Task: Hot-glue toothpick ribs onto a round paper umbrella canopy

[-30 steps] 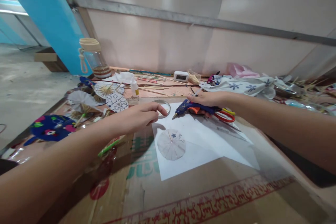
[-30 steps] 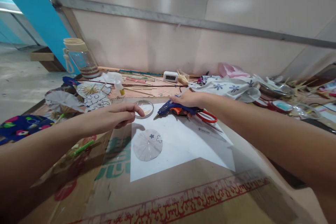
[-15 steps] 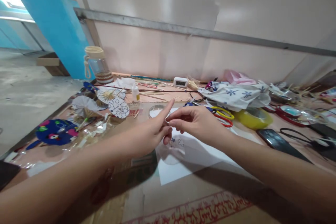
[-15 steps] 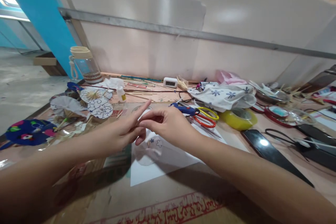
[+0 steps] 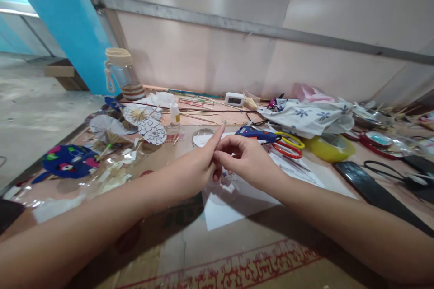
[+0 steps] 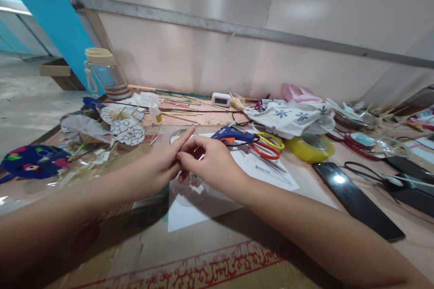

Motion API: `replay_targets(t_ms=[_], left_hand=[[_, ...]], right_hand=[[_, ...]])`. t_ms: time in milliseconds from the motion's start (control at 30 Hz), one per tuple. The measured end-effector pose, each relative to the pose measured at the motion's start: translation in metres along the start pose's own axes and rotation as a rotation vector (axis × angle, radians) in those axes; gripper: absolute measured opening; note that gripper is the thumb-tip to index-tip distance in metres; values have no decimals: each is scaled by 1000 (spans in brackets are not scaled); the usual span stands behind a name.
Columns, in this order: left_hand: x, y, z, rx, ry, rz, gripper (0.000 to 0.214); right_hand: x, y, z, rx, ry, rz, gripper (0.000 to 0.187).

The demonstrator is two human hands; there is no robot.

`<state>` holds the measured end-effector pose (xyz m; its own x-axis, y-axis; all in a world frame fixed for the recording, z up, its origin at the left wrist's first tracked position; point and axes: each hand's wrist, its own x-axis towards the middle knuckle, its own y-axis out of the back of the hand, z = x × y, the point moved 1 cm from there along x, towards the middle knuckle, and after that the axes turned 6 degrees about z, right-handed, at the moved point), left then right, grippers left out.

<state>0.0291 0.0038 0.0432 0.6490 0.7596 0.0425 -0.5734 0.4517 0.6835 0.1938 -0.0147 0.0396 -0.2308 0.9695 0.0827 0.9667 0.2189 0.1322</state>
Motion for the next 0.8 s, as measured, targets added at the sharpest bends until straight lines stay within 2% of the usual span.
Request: replay_targets(t_ms=[100,167,267,333,500,800], left_hand=[[-1,14,2,111,30,-31,84],[0,27,1,215,-5,-62,82],[3,39,-6,324,-62,-117,59],[5,37,-14,352,-112,-171,55],[6,16,-27,395,-117,-286,56],[7,8,-32,368,-245,-287,46]], right_hand=[[-4,10,-4,-51,-30,-12,8],[-8,20,-7,-118,-97,-46,8],[-14,30,-7,-234,-208,-131,7],[-17,32,-3,-281,-222,-160,6],[-19,30,11,-316,-230,-227,8],[-16,34,18,-370,-263,-327,10]])
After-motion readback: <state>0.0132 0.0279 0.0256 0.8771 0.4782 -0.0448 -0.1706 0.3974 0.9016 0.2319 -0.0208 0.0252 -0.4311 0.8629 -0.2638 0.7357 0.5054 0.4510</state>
